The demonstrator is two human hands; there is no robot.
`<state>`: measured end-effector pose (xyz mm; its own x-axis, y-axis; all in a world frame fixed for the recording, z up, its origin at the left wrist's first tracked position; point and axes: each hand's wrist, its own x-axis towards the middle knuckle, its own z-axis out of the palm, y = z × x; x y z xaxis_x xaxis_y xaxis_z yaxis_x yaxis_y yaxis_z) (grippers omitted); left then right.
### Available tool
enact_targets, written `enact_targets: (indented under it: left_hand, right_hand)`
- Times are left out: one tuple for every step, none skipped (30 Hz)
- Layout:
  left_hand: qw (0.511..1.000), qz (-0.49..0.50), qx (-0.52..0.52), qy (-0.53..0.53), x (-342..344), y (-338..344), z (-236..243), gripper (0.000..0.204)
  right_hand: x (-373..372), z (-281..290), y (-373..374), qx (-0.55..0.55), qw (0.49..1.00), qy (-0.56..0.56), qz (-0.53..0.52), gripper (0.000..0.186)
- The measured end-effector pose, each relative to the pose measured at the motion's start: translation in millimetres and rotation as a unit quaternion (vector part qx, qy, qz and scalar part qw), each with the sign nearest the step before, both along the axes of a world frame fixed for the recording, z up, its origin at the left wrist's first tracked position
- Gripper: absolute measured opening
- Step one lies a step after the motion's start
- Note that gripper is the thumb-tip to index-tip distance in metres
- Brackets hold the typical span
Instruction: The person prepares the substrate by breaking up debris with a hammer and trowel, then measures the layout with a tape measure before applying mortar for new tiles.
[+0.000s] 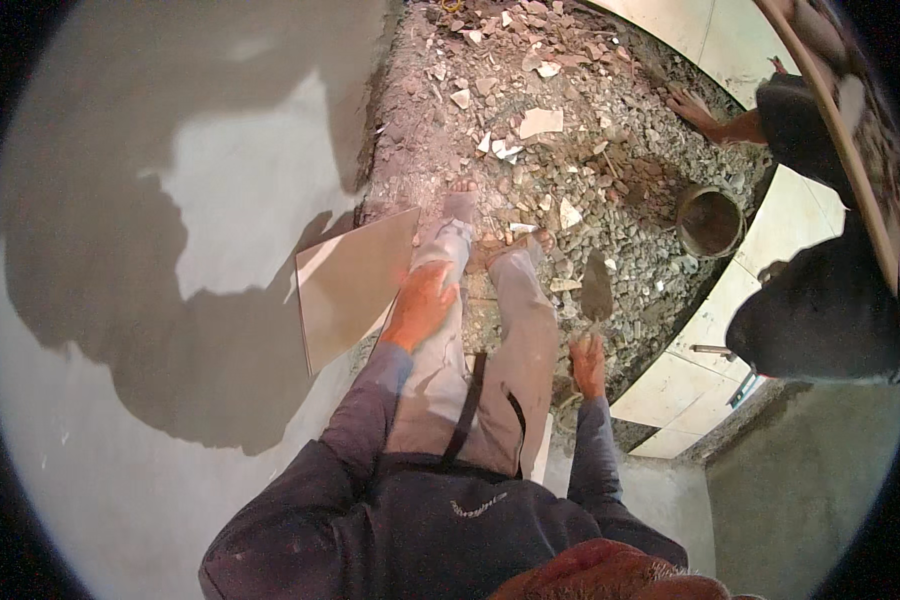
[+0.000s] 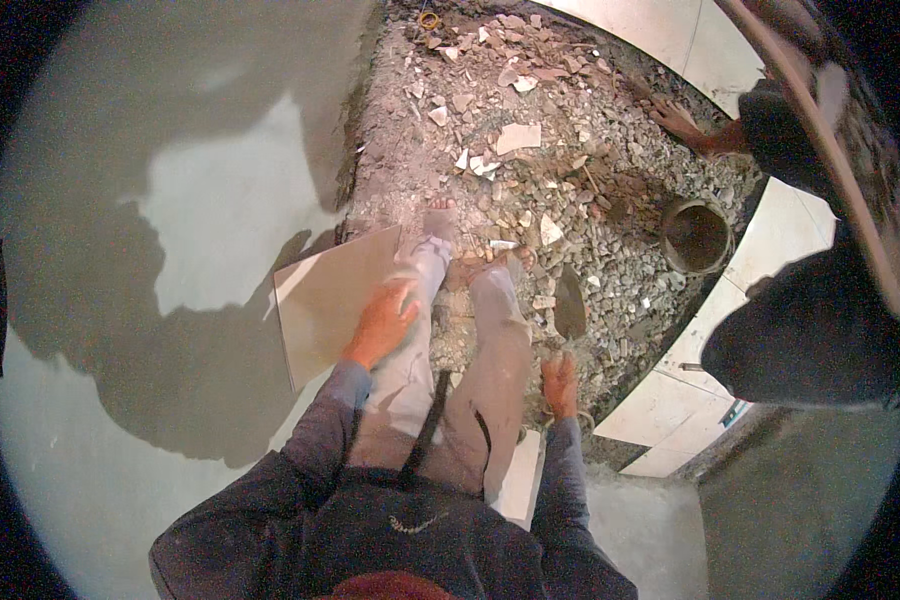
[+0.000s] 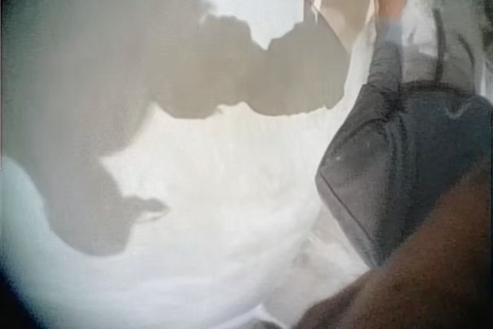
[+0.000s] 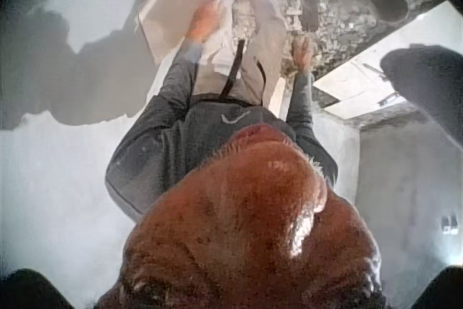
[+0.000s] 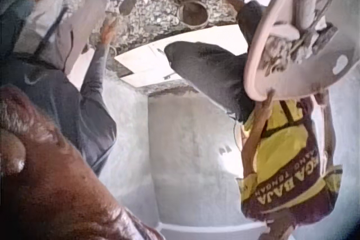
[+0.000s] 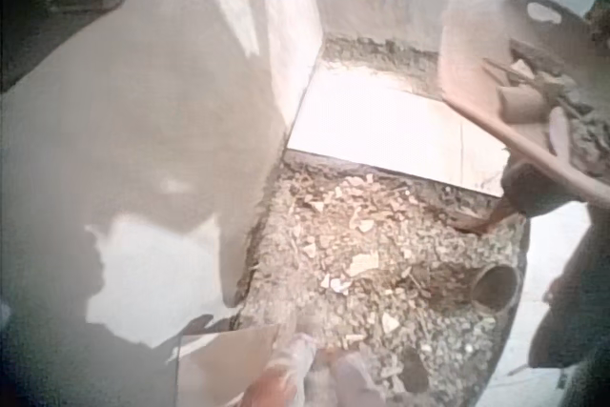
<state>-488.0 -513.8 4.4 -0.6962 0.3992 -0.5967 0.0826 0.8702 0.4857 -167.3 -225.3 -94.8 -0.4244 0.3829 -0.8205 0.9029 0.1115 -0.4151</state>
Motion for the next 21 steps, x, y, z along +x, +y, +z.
enact_targets:
  left_hand:
    - [1.0,-0.008,0.002,-0.022,-2.3,4.1,-24.1,0.045]
    - [0.999,-0.019,0.007,-0.045,-10.0,2.2,-51.5,0.045]
    - [0.998,-0.016,0.007,-0.067,-20.9,0.4,-75.0,0.046]
    - [0.996,-0.014,0.0,-0.089,-39.1,2.8,-95.2,0.046]
    - [0.994,-0.009,-0.008,-0.105,-59.1,2.9,-117.1,0.047]
    - [0.993,0.006,-0.008,-0.115,-75.6,-0.7,-145.2,0.047]
    - [0.992,0.021,-0.008,-0.124,-87.7,-8.7,-177.3,0.047]
    - [0.99,0.037,-0.005,-0.134,-99.5,-16.2,-210.2,0.048]
    - [0.991,0.031,-0.024,-0.125,-113.0,-17.5,-243.8,0.048]
    - [0.992,0.024,-0.043,-0.117,-123.6,-18.7,-278.2,0.048]
    - [0.992,0.018,-0.061,-0.112,-132.3,-20.4,-311.0,0.048]
    - [0.988,0.029,-0.087,-0.127,-142.9,-24.6,-339.7,0.047]
    - [0.983,0.034,-0.107,-0.145,-155.8,-23.8,-369.2,0.046]
    - [0.978,0.036,-0.124,-0.163,-167.4,-17.9,-404.2,0.046]
    - [0.99,0.03,-0.108,-0.091,-174.4,-19.3,-440.3,0.045]
    - [0.994,0.034,-0.1,-0.017,-179.9,-33.7,-473.1,0.044]
    - [0.993,0.037,-0.093,0.063,-189.6,-44.3,-498.2,0.044]
    - [0.994,0.039,-0.069,0.076,-207.6,-35.0,-513.0,0.044]
    - [0.995,0.036,-0.04,0.089,-234.7,-14.5,-518.4,0.044]
    - [0.994,0.035,-0.012,0.107,-258.6,5.1,-522.3,0.044]
    - [0.985,0.069,-0.013,0.16,-273.1,7.9,-530.4,0.044]
  right_hand:
    - [-0.4,-9.2,4.3,-0.028,0.997,-0.024,-0.064,0.071]
    - [-13.0,-11.8,9.4,-0.07,0.99,-0.025,-0.122,0.073]
    - [-26.8,-9.4,15.6,-0.113,0.978,-0.029,-0.174,0.075]
    - [-38.2,-15.4,17.6,-0.113,0.974,-0.016,-0.196,0.075]
    - [-49.7,-22.3,19.2,-0.118,0.969,-0.002,-0.215,0.074]
    - [-60.8,-37.1,16.5,-0.07,0.975,0.032,-0.208,0.071]
    - [-106.2,-19.9,13.7,-0.074,0.971,0.025,-0.225,0.071]
    - [-154.2,0.0,11.5,-0.077,0.967,0.018,-0.24,0.071]
    - [-172.8,-14.4,11.6,-0.065,0.971,0.022,-0.23,0.071]
    - [-184.6,-31.8,10.0,-0.052,0.974,0.026,-0.22,0.071]
    - [-212.8,-32.8,7.0,-0.046,0.978,0.035,-0.202,0.069]
    - [-242.0,-33.6,3.5,-0.041,0.982,0.045,-0.181,0.067]
    - [-247.3,-59.3,4.3,0.008,0.992,0.074,-0.102,0.066]
    - [-245.1,-90.9,7.4,0.06,0.993,0.098,-0.022,0.065]
    - [-243.5,-115.4,9.1,0.104,0.986,0.118,0.061,0.064]
    - [-258.8,-121.8,4.2,0.063,0.993,0.094,0.03,0.061]
    - [-270.1,-128.9,10.5,0.04,0.995,0.086,0.042,0.059]
    - [-278.6,-134.9,19.1,0.027,0.996,0.071,0.047,0.058]
    - [-285.4,-139.9,27.6,0.02,0.997,0.057,0.046,0.056]
    - [-288.3,-142.3,36.3,0.019,0.998,0.048,0.044,0.055]
    - [-305.8,-137.5,42.1,0.006,0.999,0.033,0.022,0.054]
